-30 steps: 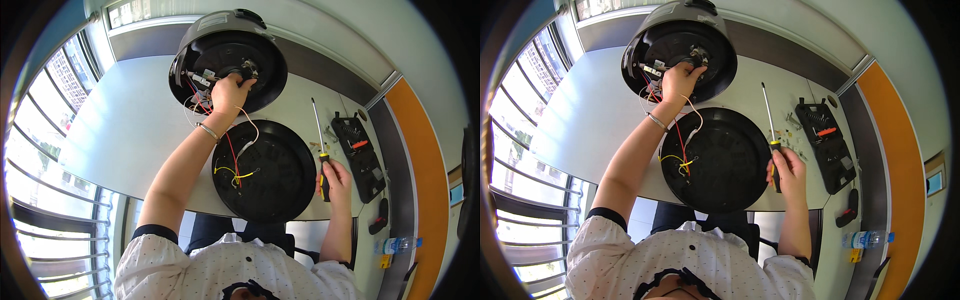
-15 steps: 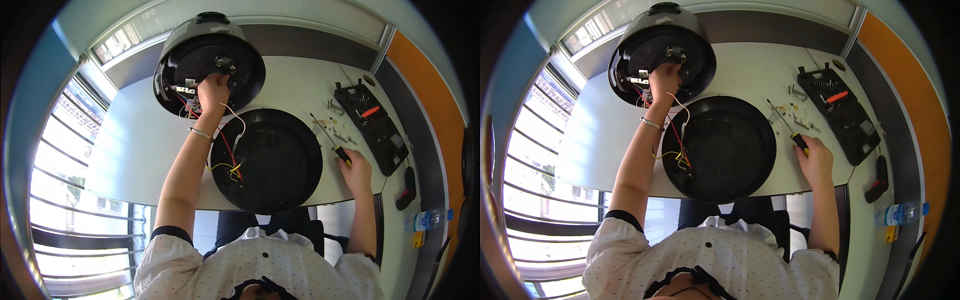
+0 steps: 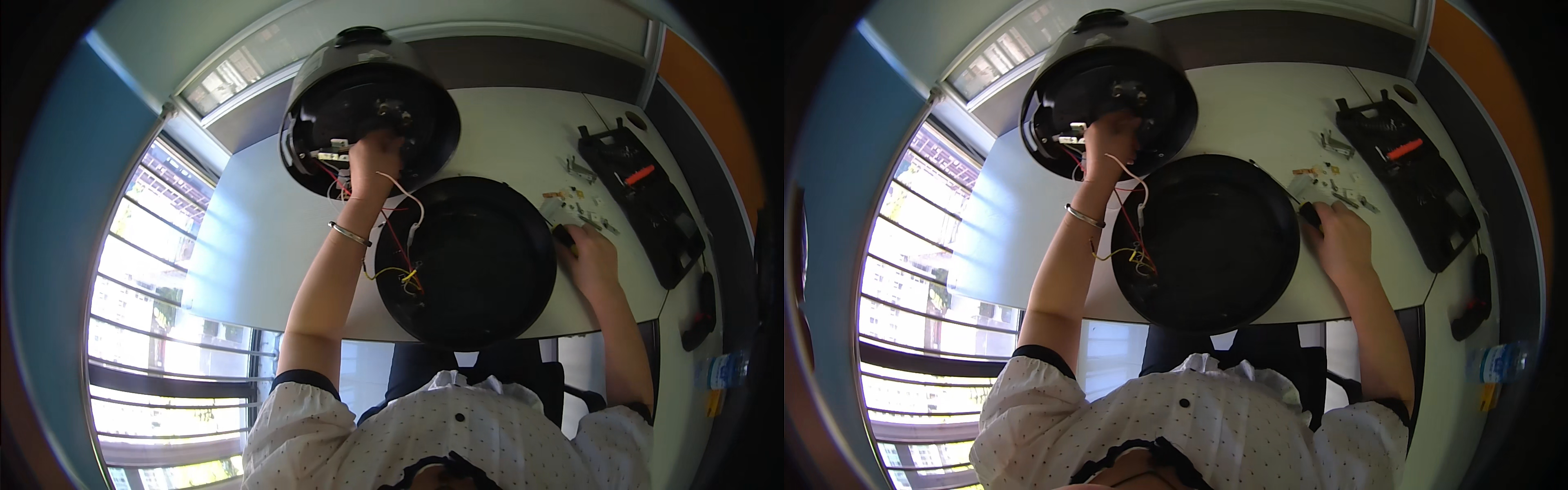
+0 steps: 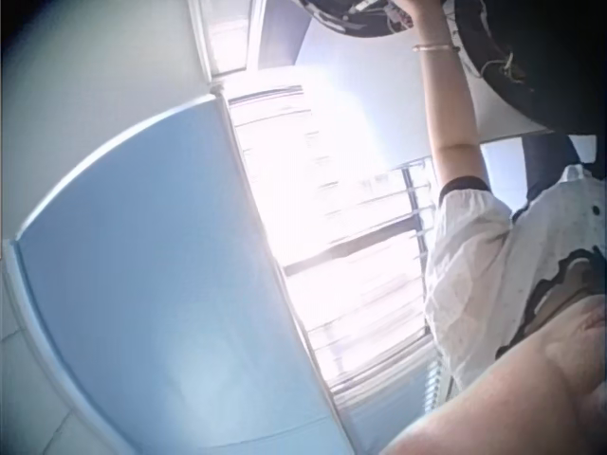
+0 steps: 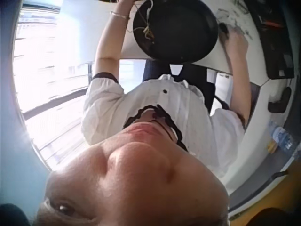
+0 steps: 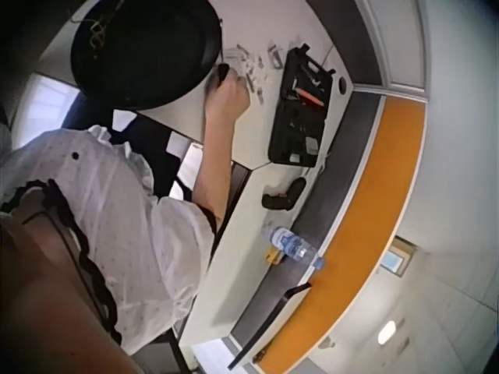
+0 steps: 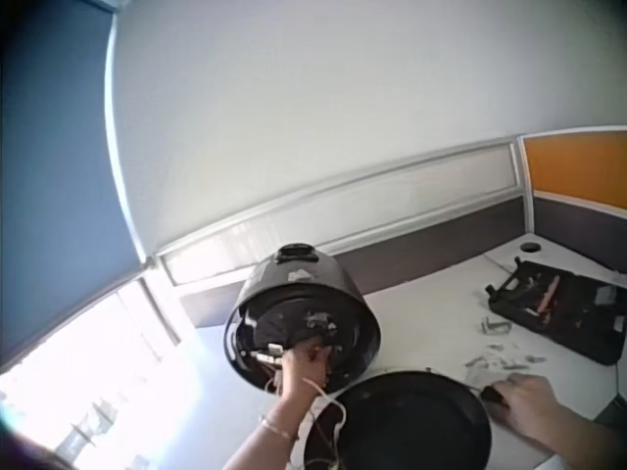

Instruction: The person uses a screwdriver to tighten screws on the internal components of a disassembled appliance. They repeatedly adjust wires and secure parts within the device's housing.

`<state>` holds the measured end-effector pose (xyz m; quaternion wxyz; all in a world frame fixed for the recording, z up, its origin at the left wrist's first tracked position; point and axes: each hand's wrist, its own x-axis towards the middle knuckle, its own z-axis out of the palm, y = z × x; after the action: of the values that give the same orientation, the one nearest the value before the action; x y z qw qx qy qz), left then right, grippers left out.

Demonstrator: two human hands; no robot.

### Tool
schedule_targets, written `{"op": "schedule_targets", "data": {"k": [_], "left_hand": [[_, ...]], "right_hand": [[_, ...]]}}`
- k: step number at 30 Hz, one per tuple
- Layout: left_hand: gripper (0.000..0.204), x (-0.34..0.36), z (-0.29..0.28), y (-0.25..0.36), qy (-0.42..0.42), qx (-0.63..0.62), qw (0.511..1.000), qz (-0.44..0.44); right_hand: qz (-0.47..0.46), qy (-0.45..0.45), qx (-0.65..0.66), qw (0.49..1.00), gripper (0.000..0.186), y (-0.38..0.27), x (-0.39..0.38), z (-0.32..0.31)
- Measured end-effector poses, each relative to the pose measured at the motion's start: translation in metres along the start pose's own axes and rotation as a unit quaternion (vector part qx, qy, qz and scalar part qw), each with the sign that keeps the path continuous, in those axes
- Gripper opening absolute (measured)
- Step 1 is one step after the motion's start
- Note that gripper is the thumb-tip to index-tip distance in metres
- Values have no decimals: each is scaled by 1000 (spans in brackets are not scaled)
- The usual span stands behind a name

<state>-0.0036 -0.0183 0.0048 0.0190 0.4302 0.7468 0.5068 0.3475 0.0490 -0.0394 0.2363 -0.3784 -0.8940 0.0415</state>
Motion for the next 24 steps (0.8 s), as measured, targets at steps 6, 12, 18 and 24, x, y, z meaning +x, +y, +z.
{"op": "schedule_targets", "data": {"k": [6,12,18,24], "left_hand": [[26,-29,-24,-2,34,140,980,137],[22,-66,-61,-10,169,134,945,247],[63,-66,-95,-30,287,177,916,218],[103,-45,-94,-46,262,114,956,69]], "right_hand": [[-7,-30,-31,999,31,-6,6,-1],[-45,5,-70,997,29,0,6,6],[-43,52,-70,995,25,-2,13,-3],[-137,108,217,960,14,-74,67,-30]]}}
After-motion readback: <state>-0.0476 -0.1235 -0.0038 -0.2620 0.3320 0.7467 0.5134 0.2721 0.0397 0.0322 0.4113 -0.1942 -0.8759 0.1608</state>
